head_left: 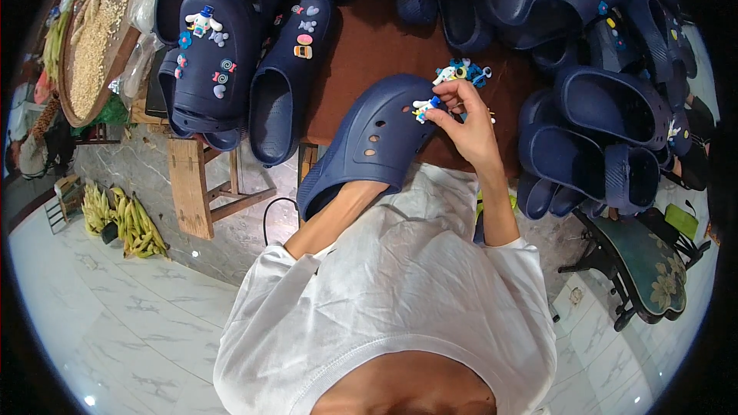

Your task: Attaching decorative plastic charms to the holes of navy blue clogs.

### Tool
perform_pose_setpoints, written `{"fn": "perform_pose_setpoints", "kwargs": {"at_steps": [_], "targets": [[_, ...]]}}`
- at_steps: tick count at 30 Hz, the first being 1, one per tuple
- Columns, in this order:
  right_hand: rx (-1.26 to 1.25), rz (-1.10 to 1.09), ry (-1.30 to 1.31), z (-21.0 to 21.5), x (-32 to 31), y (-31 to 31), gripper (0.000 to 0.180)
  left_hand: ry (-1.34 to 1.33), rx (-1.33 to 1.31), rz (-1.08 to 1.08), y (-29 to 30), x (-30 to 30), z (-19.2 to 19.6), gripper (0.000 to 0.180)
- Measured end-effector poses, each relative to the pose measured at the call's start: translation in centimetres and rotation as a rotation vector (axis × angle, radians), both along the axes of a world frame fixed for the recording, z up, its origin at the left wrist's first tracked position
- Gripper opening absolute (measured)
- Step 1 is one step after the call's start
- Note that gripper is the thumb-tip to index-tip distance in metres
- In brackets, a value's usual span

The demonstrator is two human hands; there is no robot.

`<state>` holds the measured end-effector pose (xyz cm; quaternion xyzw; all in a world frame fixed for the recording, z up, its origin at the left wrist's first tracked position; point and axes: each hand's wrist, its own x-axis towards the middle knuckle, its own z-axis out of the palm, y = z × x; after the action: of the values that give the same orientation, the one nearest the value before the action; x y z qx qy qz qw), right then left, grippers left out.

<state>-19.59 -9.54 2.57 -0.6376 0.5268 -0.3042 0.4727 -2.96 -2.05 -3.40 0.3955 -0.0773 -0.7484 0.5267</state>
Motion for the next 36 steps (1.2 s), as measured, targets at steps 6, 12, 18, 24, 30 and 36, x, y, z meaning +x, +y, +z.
{"fn": "perform_pose_setpoints", "kwargs": {"at_steps": [6, 12, 18, 24, 30, 36], "targets": [[0.089, 0.051, -0.004, -0.1, -0.6, -0.9, 0.048, -0.007, -0.033, -0.057, 0.9, 0.9, 0.4, 0.03], [0.205, 0.137, -0.091, -1.7, -1.1, -2.0, 0.051, -0.018, -0.067, -0.106, 0.3, 1.5, 0.3, 0.031], [0.064, -0.007, -0.102, -2.6, 0.6, -0.7, 0.045, -0.03, -0.105, -0.156, -1.0, 2.3, -0.2, 0.032], [-0.265, -0.006, 0.054, -2.3, 1.0, -0.1, 0.039, -0.038, -0.134, -0.193, -2.8, 1.8, -1.1, 0.033], [-0.266, -0.002, 0.157, -2.5, 1.0, -0.4, 0.035, 0.298, 0.164, -0.1, -3.7, 2.9, 1.7, 0.036], [-0.259, -0.017, 0.191, -2.6, 1.3, -0.5, 0.034, 0.145, 0.284, 0.016, -1.7, 4.2, 3.1, 0.037]]}}
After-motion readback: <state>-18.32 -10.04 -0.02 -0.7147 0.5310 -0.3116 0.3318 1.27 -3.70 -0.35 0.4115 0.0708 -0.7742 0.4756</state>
